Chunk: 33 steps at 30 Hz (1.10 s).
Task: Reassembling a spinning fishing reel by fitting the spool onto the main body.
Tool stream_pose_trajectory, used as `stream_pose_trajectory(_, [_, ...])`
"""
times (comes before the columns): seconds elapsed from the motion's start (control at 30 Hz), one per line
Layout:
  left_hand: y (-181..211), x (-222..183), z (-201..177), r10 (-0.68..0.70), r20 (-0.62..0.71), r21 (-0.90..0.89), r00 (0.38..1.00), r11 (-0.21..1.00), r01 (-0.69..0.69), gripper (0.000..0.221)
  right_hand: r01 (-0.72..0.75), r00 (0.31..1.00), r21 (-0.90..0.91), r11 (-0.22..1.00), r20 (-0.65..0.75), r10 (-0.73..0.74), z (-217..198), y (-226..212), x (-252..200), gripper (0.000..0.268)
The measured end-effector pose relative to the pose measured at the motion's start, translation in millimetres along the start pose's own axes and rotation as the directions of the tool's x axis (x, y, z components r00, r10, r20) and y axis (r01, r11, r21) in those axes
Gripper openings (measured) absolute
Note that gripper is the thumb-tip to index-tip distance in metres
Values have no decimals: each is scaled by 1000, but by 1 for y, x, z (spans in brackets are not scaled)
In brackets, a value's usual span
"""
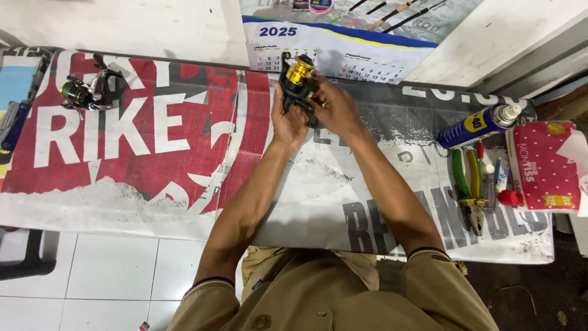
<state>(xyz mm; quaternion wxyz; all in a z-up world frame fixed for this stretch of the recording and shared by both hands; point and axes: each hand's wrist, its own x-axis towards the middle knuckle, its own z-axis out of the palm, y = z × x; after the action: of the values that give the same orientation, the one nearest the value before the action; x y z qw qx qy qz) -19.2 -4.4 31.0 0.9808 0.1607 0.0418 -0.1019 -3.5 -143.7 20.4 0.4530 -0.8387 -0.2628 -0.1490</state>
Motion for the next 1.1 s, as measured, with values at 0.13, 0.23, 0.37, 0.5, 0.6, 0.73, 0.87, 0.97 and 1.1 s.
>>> stream_pose_trajectory(0.13, [-10,4,-10,53,27,61,998,997,-54,65,-16,999,127,992,-37,21,-3,1,-3,18])
stream_pose_trajectory(0.23, [-18,10,-28,113,45,106,993,987,-118,67,13,999,-19,1000,-35,-14,-18,0,-12,15])
stream_pose_trajectory(0.37, [-18,12,-32,240,60,265,969,932,-247,59,54,965,-52,997,-253,-66,-23,3,-17,19])
stream_pose_trajectory(0.5, [-21,-6,-3,412,121,416,903,805,-424,35,253,905,-245,936,-283,-319,-20,-44,-1,26])
stream_pose_trajectory(0.6, [-20,-6,-6,492,230,509,839,674,-535,25,327,880,-322,888,-240,-411,-17,-66,15,28])
stream_pose_trajectory(0.73, [-22,6,-34,508,241,503,827,663,-554,33,374,861,-388,843,-194,-471,-4,-45,19,26])
stream_pose_trajectory(0.87, [-25,21,-46,537,210,430,817,700,-570,27,376,861,-406,833,-179,-476,-6,-44,3,17])
stream_pose_trajectory(0.97, [-25,32,-57,554,234,451,799,666,-594,26,369,862,-398,840,-189,-469,-14,-54,1,16])
stream_pose_trajectory(1.1, [-17,13,-36,570,371,586,733,468,-661,28,347,851,-425,836,-233,-471,-16,-64,3,17])
